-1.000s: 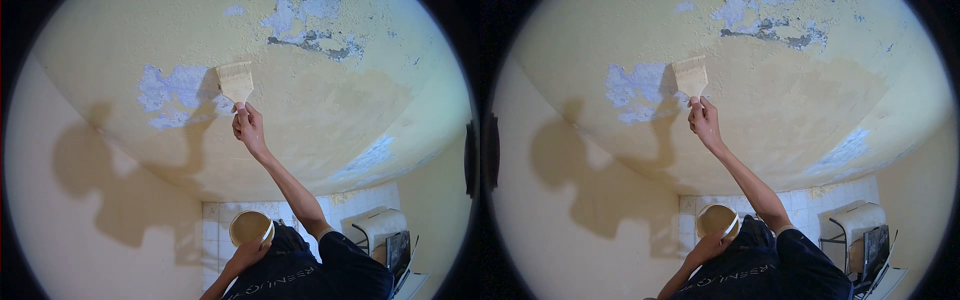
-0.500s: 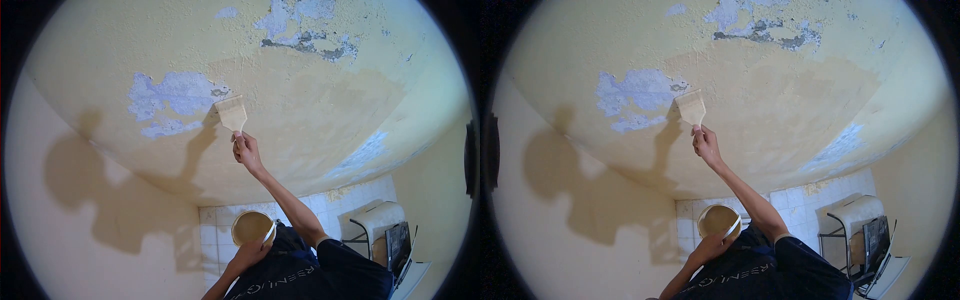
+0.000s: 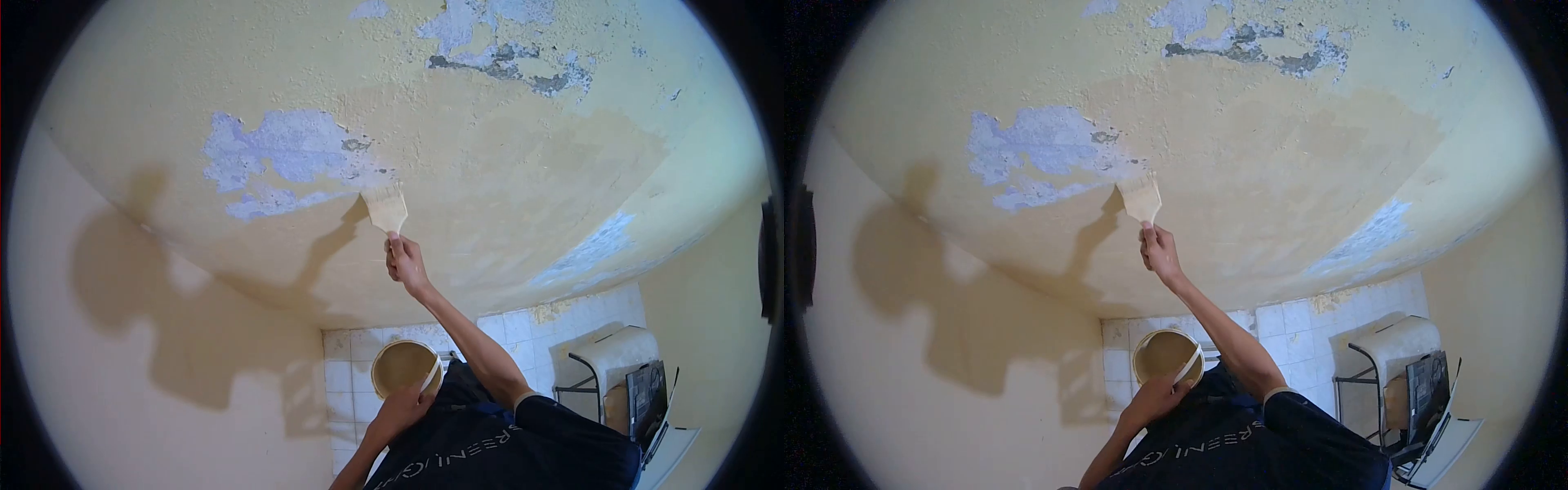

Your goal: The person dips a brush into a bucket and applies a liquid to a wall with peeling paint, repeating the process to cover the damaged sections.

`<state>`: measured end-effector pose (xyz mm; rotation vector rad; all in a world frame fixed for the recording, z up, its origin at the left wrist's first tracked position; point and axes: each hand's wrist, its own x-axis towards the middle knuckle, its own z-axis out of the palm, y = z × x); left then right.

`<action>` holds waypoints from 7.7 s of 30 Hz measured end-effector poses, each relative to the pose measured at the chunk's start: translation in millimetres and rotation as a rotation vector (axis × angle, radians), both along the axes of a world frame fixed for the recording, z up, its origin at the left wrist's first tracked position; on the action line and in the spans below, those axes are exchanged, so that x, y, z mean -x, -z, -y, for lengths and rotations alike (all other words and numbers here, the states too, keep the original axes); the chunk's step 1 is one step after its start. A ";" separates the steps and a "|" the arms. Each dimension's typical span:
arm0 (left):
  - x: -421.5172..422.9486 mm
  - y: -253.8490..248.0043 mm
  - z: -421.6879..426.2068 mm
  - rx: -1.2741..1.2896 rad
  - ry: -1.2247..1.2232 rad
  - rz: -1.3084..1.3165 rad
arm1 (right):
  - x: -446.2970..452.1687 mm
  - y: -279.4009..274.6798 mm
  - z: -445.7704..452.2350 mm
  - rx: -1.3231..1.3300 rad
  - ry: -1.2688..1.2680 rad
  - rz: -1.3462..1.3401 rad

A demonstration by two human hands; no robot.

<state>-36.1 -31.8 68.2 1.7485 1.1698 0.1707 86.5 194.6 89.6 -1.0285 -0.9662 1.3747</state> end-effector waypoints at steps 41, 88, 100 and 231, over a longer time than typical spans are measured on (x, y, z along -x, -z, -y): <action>-9.5 22.0 -14.9 -0.045 0.002 -0.022 | 5.6 -52.7 -28.0 -0.187 -0.036 0.026; -12.7 26.2 -20.8 0.062 -0.033 -0.059 | 15.2 -110.3 -2.4 -0.192 0.161 0.085; -7.2 24.2 -17.7 0.015 -0.037 -0.024 | 35.1 -49.3 -5.8 -0.112 0.195 0.128; -56.4 19.8 14.3 0.044 -0.178 -0.130 | -45.9 17.9 7.5 -0.249 0.131 0.187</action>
